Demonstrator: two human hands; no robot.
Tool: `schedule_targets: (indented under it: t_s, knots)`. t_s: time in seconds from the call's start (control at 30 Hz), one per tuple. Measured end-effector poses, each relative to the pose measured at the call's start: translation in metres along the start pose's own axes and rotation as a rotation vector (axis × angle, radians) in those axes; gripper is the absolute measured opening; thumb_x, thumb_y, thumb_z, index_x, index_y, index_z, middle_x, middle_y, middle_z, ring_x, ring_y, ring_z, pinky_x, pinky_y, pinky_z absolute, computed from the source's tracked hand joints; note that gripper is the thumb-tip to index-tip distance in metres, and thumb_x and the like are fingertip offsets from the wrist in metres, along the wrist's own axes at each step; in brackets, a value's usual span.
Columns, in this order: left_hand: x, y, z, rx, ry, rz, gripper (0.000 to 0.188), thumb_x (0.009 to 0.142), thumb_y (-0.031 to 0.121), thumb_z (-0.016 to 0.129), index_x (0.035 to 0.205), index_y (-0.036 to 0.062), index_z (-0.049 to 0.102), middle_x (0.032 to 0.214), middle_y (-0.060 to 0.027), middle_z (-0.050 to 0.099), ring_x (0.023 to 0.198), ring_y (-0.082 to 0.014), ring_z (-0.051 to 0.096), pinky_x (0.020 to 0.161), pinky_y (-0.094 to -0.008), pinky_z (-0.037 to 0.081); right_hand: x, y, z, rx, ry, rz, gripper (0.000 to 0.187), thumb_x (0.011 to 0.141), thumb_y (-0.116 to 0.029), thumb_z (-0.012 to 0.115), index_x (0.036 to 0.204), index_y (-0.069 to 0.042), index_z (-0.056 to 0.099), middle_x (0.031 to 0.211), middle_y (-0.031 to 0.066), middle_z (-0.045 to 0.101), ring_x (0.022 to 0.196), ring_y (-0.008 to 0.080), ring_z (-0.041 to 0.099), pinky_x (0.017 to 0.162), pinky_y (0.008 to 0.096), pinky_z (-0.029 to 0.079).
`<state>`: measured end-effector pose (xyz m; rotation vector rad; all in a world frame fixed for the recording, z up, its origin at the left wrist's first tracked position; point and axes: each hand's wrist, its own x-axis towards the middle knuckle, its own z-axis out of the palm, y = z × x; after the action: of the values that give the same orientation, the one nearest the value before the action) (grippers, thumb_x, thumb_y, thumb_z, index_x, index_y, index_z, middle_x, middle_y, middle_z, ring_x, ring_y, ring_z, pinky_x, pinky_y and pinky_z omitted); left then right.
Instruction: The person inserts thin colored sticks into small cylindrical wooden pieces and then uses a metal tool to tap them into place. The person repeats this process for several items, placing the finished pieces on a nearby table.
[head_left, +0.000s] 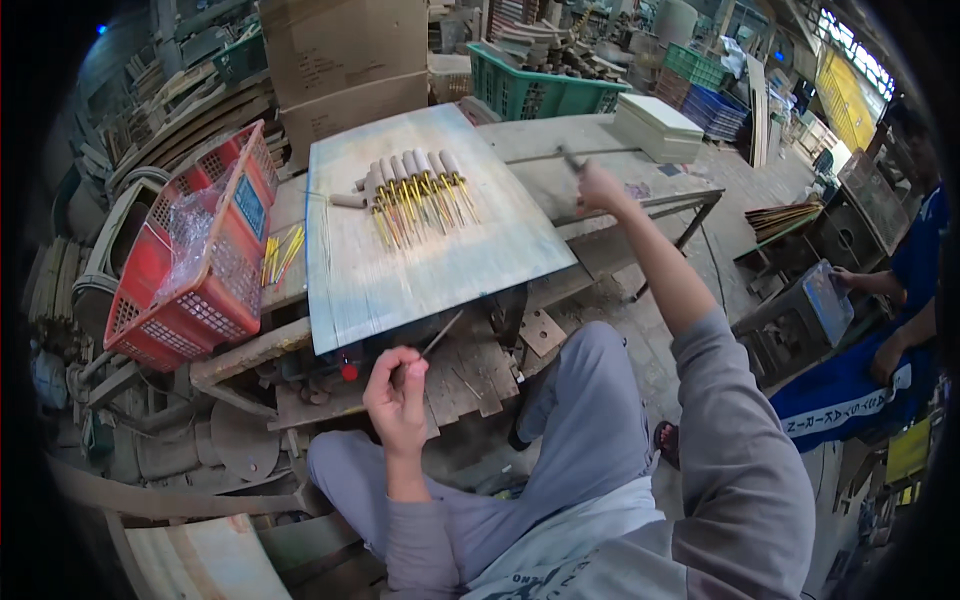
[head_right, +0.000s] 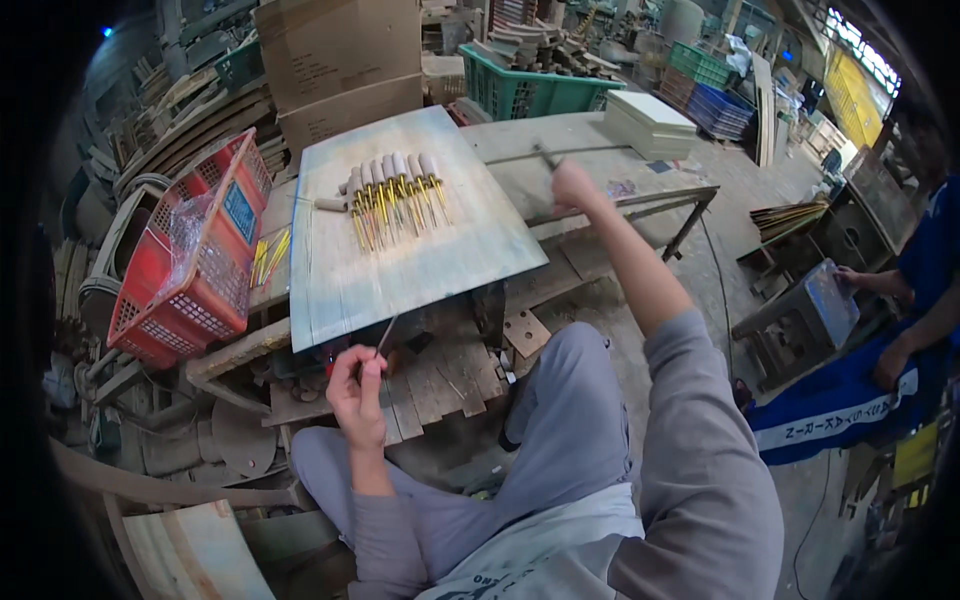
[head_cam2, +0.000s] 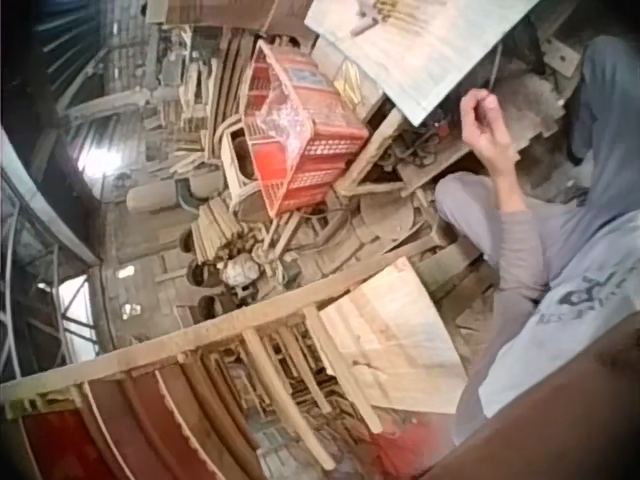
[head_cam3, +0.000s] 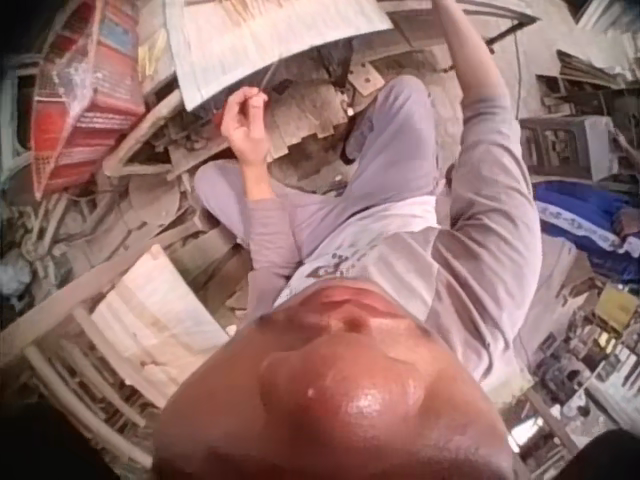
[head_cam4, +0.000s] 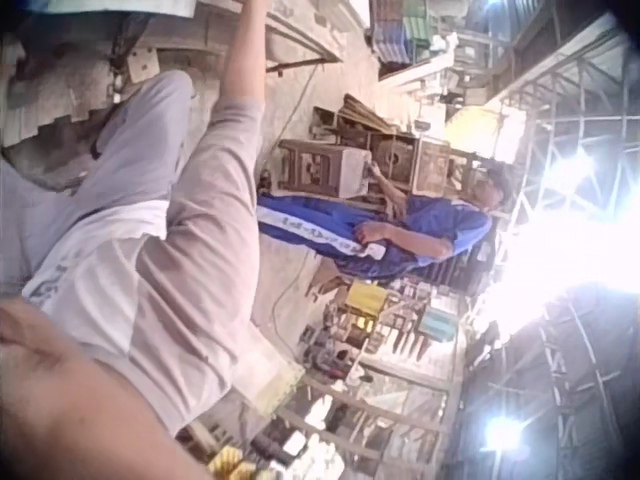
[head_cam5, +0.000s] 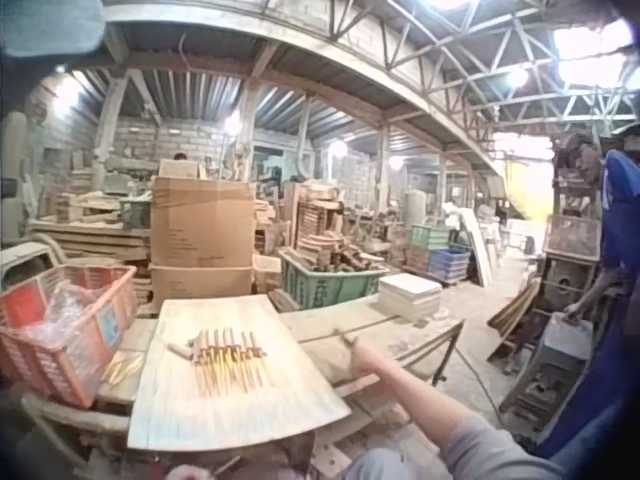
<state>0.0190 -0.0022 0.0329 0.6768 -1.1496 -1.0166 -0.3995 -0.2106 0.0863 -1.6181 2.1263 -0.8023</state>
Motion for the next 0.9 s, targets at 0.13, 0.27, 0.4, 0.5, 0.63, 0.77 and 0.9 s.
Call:
schedule_targets:
  t_s: [0.13,0.27,0.4,0.5,0.63,0.77,0.9]
  knots:
    - [0.009,0.024,0.046,0.097,-0.027,0.046,0.006,0.087,0.003,0.06,0.092,-0.0007,0.058,0.081,0.0019,0.055,0.069,-0.0041,0.048,0.064,-0.0172,0.038,-0.13,-0.024,-0.023,0.334,0.27,-0.111,0.03,0.09,-0.023,0.058,0.109,-0.007,0.041,0.071,-0.0003,0.049,0.053,0.0089,0.045,0.045,0.0252,0.037]
    - [0.006,0.024,0.077,0.158,-0.116,0.062,0.005,0.085,0.002,0.062,0.088,-0.001,0.059,0.078,-0.0013,0.056,0.066,-0.0057,0.049,0.059,-0.0196,0.038,-0.236,-0.054,-0.057,0.539,0.211,-0.176,0.034,0.083,-0.018,0.069,0.102,-0.005,0.043,0.065,-0.007,0.041,0.058,0.0033,0.036,0.052,0.0203,0.028]
    - [-0.008,0.014,0.092,0.14,-0.164,0.051,0.005,0.085,0.003,0.061,0.087,-0.0009,0.059,0.077,-0.0017,0.056,0.064,-0.0062,0.049,0.058,-0.0203,0.039,-0.28,-0.058,-0.077,0.721,0.28,-0.222,0.017,0.088,-0.008,0.061,0.083,-0.007,0.045,0.065,-0.0068,0.041,0.058,0.0026,0.035,0.051,0.02,0.027]
    - [-0.016,0.009,0.099,0.092,-0.192,0.013,0.006,0.086,0.005,0.061,0.086,-0.0006,0.059,0.076,-0.0017,0.055,0.062,-0.0059,0.048,0.057,-0.0199,0.038,-0.297,-0.052,-0.051,0.22,0.295,-0.451,0.03,0.089,-0.005,0.059,0.07,-0.01,0.036,0.061,-0.0062,0.039,0.057,0.0028,0.036,0.048,0.0225,0.03]
    - [-0.024,0.0,0.096,0.107,-0.191,0.021,0.006,0.086,0.004,0.061,0.085,-0.0008,0.058,0.074,-0.001,0.054,0.061,-0.0061,0.045,0.056,-0.0203,0.036,-0.297,-0.061,-0.059,0.883,0.289,-0.129,0.033,0.085,-0.008,0.064,0.065,-0.006,0.038,0.053,-0.0018,0.041,0.049,0.0082,0.037,0.043,0.0291,0.032]
    - [-0.027,-0.006,0.096,0.093,-0.184,0.012,0.006,0.085,0.004,0.061,0.085,-0.0007,0.058,0.074,-0.0005,0.053,0.061,-0.0065,0.043,0.056,-0.0209,0.035,-0.301,-0.059,-0.031,-0.051,0.284,-0.556,0.037,0.091,-0.008,0.056,0.06,-0.009,0.035,0.05,-0.0042,0.039,0.042,0.0099,0.036,0.041,0.0255,0.029]
    - [-0.029,-0.006,0.089,0.08,-0.174,-0.012,0.005,0.085,0.004,0.061,0.086,-0.0003,0.059,0.073,-0.0004,0.053,0.061,-0.0065,0.043,0.056,-0.0211,0.035,-0.299,-0.059,-0.034,1.004,0.523,-0.299,0.029,0.087,-0.007,0.059,0.062,-0.002,0.045,0.049,0.0003,0.042,0.043,0.0104,0.04,0.043,0.0232,0.031]
